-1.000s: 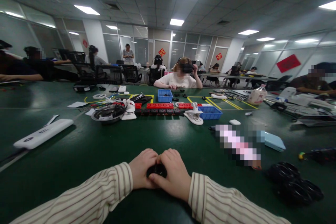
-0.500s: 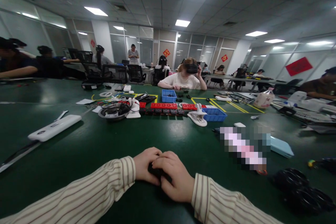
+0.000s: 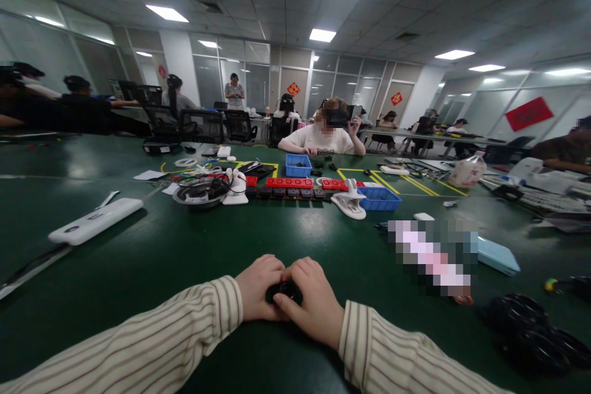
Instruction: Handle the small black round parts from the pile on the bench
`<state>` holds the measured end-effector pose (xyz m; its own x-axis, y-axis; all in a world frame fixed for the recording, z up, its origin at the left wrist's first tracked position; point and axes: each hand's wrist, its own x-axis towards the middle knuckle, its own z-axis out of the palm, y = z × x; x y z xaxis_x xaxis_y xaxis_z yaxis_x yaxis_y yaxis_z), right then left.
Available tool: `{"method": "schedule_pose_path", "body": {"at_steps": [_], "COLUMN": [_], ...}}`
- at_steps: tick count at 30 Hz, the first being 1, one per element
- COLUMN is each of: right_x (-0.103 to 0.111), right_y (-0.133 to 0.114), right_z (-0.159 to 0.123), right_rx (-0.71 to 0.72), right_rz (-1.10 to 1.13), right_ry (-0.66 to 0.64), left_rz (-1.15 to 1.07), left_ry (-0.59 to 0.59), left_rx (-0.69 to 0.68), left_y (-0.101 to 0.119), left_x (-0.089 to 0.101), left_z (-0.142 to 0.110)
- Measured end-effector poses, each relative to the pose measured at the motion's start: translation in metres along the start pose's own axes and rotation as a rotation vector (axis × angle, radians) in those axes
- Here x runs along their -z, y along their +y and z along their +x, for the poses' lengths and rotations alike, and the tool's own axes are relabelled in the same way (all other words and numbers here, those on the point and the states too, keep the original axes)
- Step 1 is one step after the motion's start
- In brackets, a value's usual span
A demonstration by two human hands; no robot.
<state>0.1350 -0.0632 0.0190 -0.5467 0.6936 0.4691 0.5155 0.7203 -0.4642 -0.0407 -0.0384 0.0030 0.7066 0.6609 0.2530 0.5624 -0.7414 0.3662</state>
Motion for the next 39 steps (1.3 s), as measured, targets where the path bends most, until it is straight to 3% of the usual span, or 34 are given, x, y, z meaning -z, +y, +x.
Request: {"method": "schedule_pose_path", "body": {"at_steps": [7, 13, 17, 22, 26, 33, 39], "right_x": [0.003, 0.005, 0.008, 0.005, 0.001, 0.002, 0.002], "right_y": [0.000, -0.001, -0.003, -0.001, 0.000, 0.000, 0.004], "right_z": [0.000, 0.001, 0.001, -0.001, -0.001, 0.001, 0.001], "right_rx": [0.231, 0.381, 0.338, 0.121, 0.017, 0.029, 0.178], "right_rz": [0.125, 0.163, 0.186, 0.097, -0.022, -0.066, 0.070], "right_ry": [-0.018, -0.063, -0.036, 0.051, 0.044, -0.036, -0.073], "left_rz": [-0.143, -0.171, -0.172, -0.118, -0.082, -0.056, -0.140], "left_ry": [-0.066, -0.008, -0.015, -0.006, -0.005, 0.046, -0.077], "left_rx": [-0.022, -0.031, -0.024, -0.010, -0.006, 0.009, -0.070], "left_y": [-0.009, -0.011, -0.011, -0.008, -0.005, -0.003, -0.013], "left_x": [0.002, -0.002, -0.002, 0.000, 0.000, -0.004, 0.002], "left_z": [0.001, 0.001, -0.002, -0.003, -0.002, -0.002, 0.000]}}
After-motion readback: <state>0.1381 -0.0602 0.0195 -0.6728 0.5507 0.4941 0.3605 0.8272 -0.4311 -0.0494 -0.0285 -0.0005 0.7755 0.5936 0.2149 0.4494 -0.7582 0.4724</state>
